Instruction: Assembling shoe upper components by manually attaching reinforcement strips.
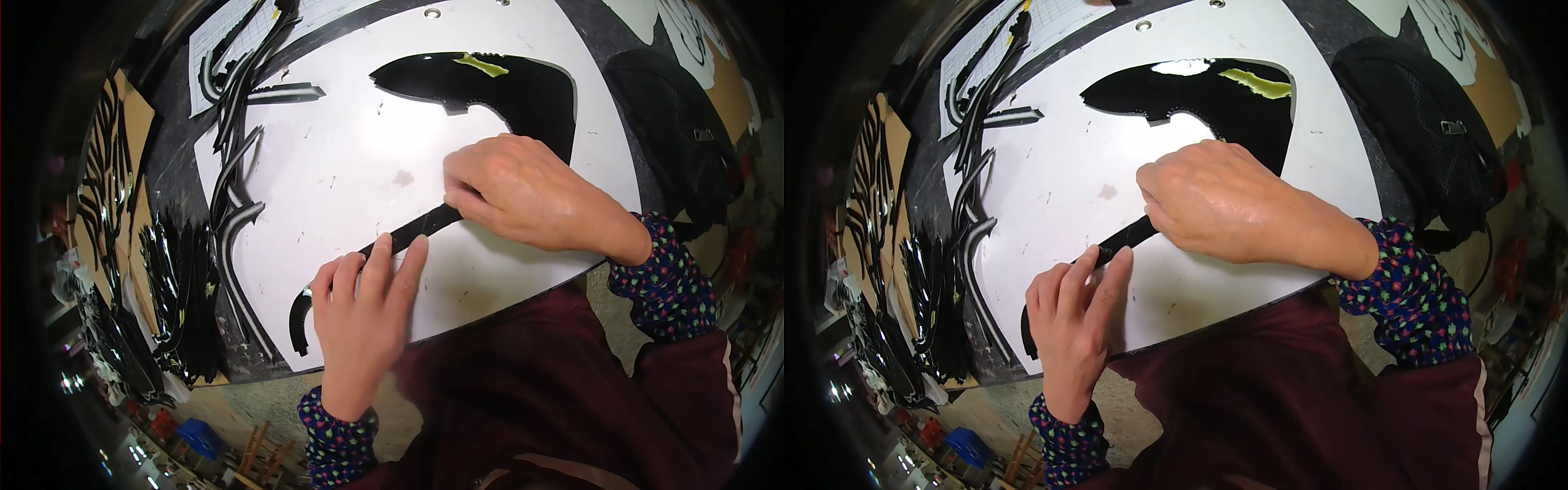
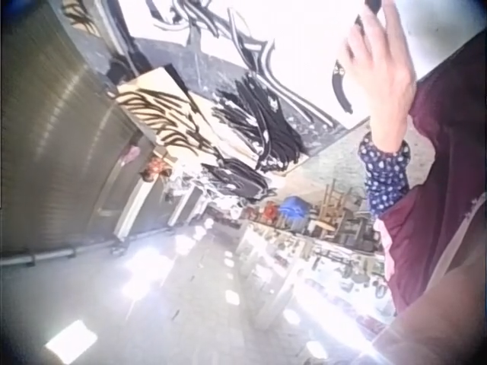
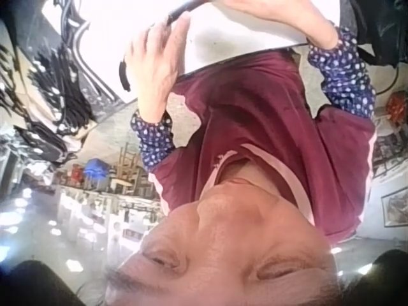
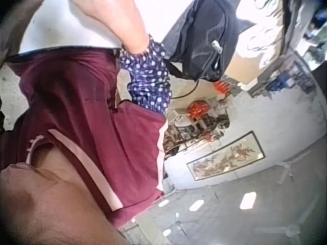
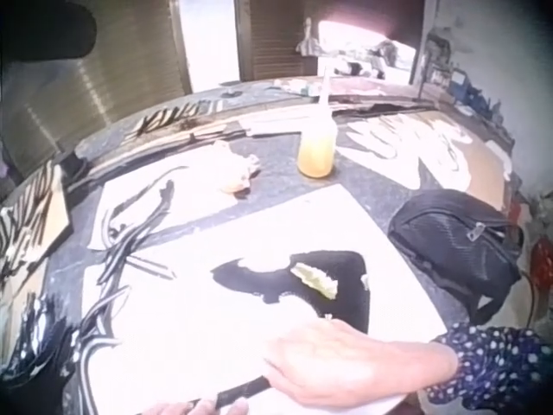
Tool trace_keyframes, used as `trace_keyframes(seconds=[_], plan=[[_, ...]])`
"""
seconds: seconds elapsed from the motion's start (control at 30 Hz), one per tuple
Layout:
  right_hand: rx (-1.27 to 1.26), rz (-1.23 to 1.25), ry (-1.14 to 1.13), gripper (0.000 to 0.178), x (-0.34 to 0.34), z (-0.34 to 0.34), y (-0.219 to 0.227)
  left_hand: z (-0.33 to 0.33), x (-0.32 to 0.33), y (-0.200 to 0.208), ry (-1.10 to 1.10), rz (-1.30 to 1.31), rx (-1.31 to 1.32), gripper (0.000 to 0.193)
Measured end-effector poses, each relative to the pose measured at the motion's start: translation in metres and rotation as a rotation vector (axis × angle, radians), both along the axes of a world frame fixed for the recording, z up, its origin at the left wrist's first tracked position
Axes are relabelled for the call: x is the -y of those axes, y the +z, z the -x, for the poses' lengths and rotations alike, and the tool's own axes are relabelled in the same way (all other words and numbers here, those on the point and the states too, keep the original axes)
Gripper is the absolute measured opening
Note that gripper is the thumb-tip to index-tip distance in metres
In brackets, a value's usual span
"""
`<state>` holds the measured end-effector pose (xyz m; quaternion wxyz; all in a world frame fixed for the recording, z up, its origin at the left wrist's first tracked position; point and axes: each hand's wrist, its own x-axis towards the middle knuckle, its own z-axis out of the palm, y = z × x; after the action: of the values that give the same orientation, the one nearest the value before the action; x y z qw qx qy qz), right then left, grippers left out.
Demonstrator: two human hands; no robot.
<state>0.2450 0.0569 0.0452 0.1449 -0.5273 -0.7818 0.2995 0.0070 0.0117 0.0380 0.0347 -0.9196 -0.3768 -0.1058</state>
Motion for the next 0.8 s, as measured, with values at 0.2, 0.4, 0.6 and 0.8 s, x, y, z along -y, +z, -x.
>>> trace_keyframes(seconds=[0.2, 0.4, 0.6, 0.8], plan=[[-0.032, -0.048, 0.006, 0.020, 0.003, 0.001, -0.001, -0.007, 0.008, -0.004, 0.115, 0.033, 0.094, 0.048], [0.012, 0.073, -0.015, 0.017, 0.006, 0.002, 0.006, -0.012, 0.007, -0.012, 0.065, 0.004, 0.048, 0.052], [0.040, 0.066, -0.008, 0.016, 0.006, 0.001, 0.008, -0.014, 0.007, -0.008, 0.084, 0.037, 0.035, 0.052], [0.024, -0.011, 0.000, 0.013, 0.010, 0.001, 0.005, -0.014, 0.004, -0.007, 0.084, 0.090, 0.043, 0.053]])
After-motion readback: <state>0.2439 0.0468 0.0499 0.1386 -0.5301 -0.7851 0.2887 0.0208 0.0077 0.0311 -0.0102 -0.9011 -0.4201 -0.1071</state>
